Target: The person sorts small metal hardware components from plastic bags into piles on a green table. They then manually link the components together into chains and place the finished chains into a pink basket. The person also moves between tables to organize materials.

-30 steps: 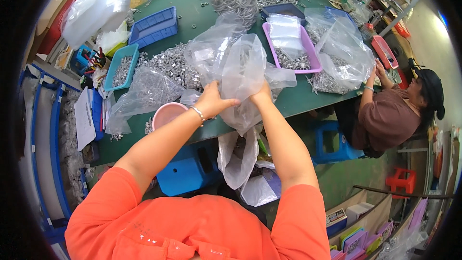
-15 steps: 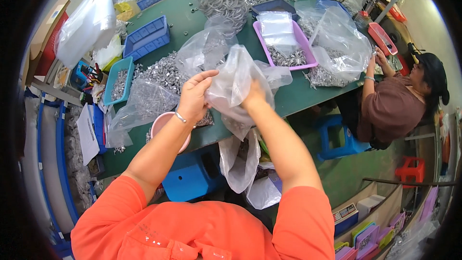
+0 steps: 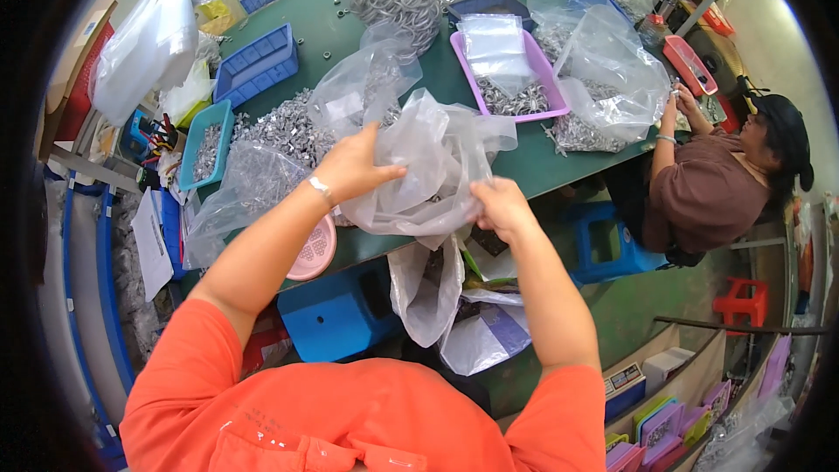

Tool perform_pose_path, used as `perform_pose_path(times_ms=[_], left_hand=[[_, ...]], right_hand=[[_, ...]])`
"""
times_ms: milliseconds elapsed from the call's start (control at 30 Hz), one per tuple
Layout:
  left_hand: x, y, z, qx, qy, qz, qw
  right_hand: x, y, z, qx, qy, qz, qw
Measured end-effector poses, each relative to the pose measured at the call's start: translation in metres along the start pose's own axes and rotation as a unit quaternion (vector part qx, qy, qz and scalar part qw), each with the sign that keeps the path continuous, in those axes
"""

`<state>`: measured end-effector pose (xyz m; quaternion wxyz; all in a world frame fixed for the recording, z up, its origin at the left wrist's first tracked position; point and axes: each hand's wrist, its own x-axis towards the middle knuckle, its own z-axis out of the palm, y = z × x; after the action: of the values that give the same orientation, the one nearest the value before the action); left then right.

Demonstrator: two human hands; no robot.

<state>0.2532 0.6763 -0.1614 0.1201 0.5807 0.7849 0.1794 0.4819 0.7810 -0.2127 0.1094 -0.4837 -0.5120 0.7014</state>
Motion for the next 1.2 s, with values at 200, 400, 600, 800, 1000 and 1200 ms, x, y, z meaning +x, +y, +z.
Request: perform_pose_path(times_ms=[200,400,600,800,1000,1200], left_hand=[[0.067,-0.030,-0.051,-0.229,0.149,-0.065,0.960],[0.003,-0.022,-0.034,-0.070,0.102,0.088,0.988],[-0.048,0.007,-0.043,-0.014,0.068,0.217,0.974],[-0.087,0.032,-0.023,-0.063,0.025,0.213,0.975],[-0.089,0.033,-0.024,-0.138,0.112,0.080,0.981],[-0.085,0.036,-0.028,-0.185,0.097,-0.088,0.974]], right_hand=[[-0.015,-0.089,-0.013,0.191,-0.027,-0.278,0.941],[0.018,-0.004,-0.082,0.005,-0.152,-0.170,0.974],[0.154,0.043,-0.043,-0.435,0.183,-0.190,0.861],[0.146,0.029,0.043,-0.291,0.324,-0.407,0.803],[0.140,0.027,0.018,-0.150,0.174,-0.470,0.853],[0.103,0.021,-0.008,0.059,0.236,-0.420,0.874]])
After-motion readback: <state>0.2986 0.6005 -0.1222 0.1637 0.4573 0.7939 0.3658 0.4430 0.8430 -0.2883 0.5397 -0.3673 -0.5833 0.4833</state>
